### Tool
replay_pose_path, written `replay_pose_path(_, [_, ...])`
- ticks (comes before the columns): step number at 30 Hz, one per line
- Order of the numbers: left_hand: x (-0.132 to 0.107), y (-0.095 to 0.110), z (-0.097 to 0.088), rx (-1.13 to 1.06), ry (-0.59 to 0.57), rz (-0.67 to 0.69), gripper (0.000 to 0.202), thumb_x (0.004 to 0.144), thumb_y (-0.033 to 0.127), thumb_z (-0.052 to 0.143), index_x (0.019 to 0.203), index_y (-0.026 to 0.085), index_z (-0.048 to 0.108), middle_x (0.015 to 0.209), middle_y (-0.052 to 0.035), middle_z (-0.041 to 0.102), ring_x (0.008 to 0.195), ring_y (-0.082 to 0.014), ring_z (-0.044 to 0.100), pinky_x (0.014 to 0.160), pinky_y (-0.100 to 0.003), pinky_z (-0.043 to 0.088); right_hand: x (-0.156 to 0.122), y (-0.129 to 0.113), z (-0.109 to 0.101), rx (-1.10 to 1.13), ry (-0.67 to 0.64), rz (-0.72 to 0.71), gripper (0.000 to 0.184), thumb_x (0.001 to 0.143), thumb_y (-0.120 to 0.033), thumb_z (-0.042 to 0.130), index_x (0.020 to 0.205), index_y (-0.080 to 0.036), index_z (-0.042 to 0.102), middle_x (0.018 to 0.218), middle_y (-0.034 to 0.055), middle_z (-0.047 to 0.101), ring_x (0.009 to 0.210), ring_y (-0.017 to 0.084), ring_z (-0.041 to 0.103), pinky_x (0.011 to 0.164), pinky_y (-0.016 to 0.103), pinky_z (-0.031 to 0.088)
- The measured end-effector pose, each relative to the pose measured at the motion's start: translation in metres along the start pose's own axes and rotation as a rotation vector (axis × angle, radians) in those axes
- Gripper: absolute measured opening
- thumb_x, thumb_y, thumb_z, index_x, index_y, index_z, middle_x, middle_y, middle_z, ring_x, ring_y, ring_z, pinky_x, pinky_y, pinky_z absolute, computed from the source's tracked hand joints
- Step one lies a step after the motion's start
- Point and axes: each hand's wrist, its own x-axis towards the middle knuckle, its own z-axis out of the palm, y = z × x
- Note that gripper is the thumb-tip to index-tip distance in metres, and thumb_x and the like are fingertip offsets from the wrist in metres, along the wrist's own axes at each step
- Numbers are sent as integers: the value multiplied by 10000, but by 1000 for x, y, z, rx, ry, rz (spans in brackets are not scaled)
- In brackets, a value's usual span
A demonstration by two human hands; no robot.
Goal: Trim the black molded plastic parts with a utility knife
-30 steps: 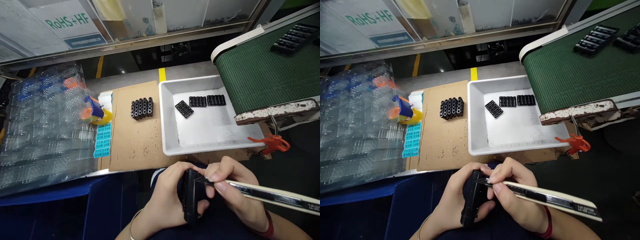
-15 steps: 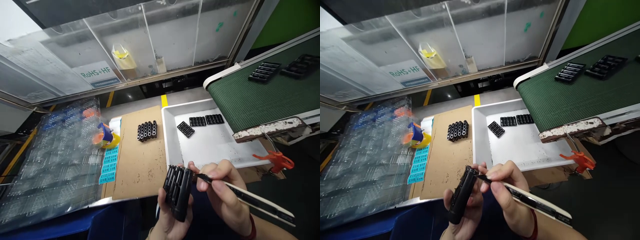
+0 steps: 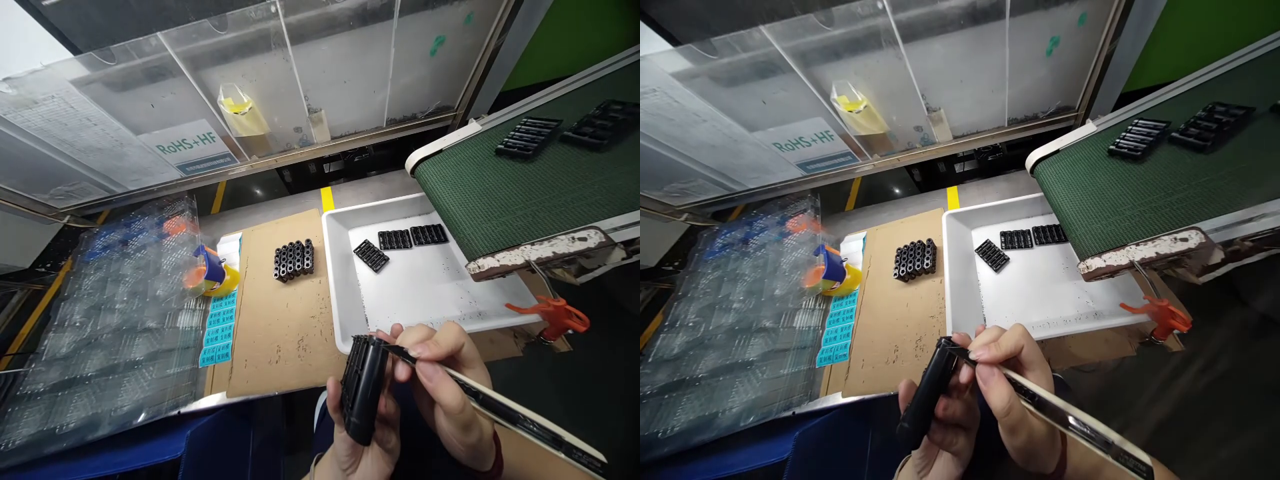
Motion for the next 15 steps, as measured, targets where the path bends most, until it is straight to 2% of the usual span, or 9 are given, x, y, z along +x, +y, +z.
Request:
replay_pose_path(3, [-1, 6, 20, -94, -49, -48, 750, 756, 476, 856, 1430, 384, 540, 1126, 11, 769, 866, -59, 746, 670, -21, 534, -1, -1, 1, -19, 3, -17, 135, 997, -208, 601, 1023, -312, 683, 797, -49, 693, 805, 100, 692, 1170, 343, 424])
replay_pose_path(6, [-2, 8, 26, -88, -63, -40, 711, 756, 471, 855, 1401, 380, 570, 1126, 18, 769, 850, -48, 748, 652, -3, 517, -2, -2, 2, -31, -3, -25, 126, 993, -221, 604, 1014, -314, 685, 771, -42, 688, 755, 122, 680, 1135, 412, 465])
replay_pose_path(10, [1, -2, 7, -45, -25, 0, 697, 774, 604, 780, 1401, 383, 570, 1045, 28, 779, 823, -25, 743, 612, 44, 465, -4, -2, 1, -32, -51, -3, 139, 1001, -222, 595, 1034, -313, 693, 783, -41, 692, 772, 119, 670, 1156, 414, 437])
replay_pose_path(12, [4, -8, -5, -60, -23, 75, 679, 785, 657, 738, 1391, 395, 581, 1019, 23, 784, 783, -32, 745, 573, 39, 462, -4, -1, 1, -3, -58, 5, 145, 1006, -226, 588, 1046, -317, 693, 795, -46, 695, 789, 111, 670, 1176, 392, 413])
replay_pose_path(14, [7, -12, -11, -82, -80, 145, 650, 791, 682, 715, 1370, 409, 602, 1017, 22, 787, 763, -37, 747, 547, 34, 459, -4, 0, 1, 29, -44, 20, 153, 1008, -230, 584, 1053, -332, 689, 802, -53, 695, 807, 110, 674, 1174, 373, 412])
replay_pose_path(15, [7, -13, -11, -85, -116, 135, 631, 792, 676, 718, 1358, 418, 610, 1039, 26, 787, 779, -33, 748, 555, 38, 457, -4, 1, 1, 39, -36, 27, 156, 1007, -230, 585, 1052, -340, 686, 806, -58, 696, 813, 108, 675, 1172, 358, 410])
